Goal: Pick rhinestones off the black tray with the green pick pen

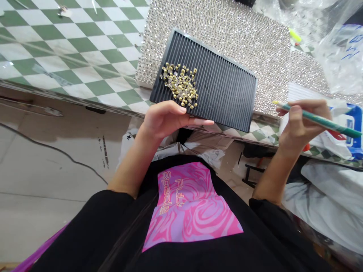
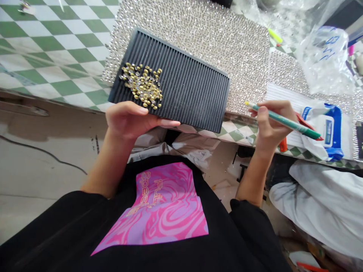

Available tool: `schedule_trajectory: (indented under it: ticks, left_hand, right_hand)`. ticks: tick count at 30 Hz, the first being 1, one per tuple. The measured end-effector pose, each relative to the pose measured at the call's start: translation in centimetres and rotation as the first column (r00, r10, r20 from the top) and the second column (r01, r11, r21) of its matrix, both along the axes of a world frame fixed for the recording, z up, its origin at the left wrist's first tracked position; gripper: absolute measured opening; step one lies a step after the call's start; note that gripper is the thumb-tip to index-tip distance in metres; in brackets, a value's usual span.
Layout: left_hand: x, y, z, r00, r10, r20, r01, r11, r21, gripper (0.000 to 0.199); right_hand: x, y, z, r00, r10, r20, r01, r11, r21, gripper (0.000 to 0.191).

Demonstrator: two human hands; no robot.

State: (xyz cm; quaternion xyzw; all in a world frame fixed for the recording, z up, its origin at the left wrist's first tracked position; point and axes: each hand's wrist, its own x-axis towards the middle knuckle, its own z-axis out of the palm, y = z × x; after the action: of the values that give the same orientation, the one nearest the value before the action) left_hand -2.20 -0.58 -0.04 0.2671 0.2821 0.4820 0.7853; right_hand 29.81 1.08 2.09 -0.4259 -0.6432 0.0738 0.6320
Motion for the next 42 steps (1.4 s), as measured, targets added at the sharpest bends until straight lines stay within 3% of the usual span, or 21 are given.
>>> schedule_trajectory:
  ticks: [5, 15, 21, 26, 29, 32, 36, 42]
  left_hand:
    - [-0.3, 0.1, -0.4, 0.999, -0.036, 0.011, 0.036, 0.999, 0.02, 0.015]
    - [-0.1, -0.1, -0.1, 0.997, 0.012, -0.072, -0.014, 0.999, -0.028, 0.014]
    - [0.2, -0.2, 0.3, 0.997, 0.012, -0.074, -0.013, 1.0, -0.026, 0.014]
    - [0.5, -0.2, 0.4, 0.997, 0.037, -0.069, -0.04, 0.999, -0.035, 0.013]
    - [0.6, -0.1, 0.9, 0.996, 0.025, -0.091, -0.029, 0.999, -0.039, 0.017]
    - [0.8, 0.0, 1.6, 0.993, -0.016, -0.121, 0.009, 0.998, -0.061, 0.021]
    - [1.0, 0.1, 2.0, 0.991, -0.066, -0.113, 0.057, 0.995, -0.086, 0.049]
    - [1.0, 0.0, 2.2, 0.99, -0.053, -0.132, 0.033, 0.988, -0.152, 0.05]
  right_hand:
    - [-0.2, -1.6, -0.8, 0.99, -0.075, 0.121, 0.087, 0.991, -0.1, 0.006]
    - [-0.2, -1.6, -0.9, 0.981, -0.098, 0.168, 0.125, 0.98, -0.155, 0.007]
    - [0.0, -1.0, -0.9, 0.993, -0.097, 0.06, 0.1, 0.993, -0.058, 0.007]
    - [-3.5, 0.4, 1.7, 0.997, 0.073, 0.002, -0.073, 0.997, 0.021, 0.009]
    - [-7.1, 0.8, 4.1, 0.962, 0.261, 0.076, -0.255, 0.963, -0.084, 0.004]
    - [-10.1, 1.0, 5.7, 0.86, 0.461, 0.218, -0.4, 0.875, -0.271, 0.007]
    - [-12.1, 1.3, 5.6, 0.77, 0.546, 0.331, -0.415, 0.822, -0.39, 0.015]
    - [-12.5, 1.7, 4.6, 0.787, 0.545, 0.289, -0.306, 0.752, -0.585, 0.02]
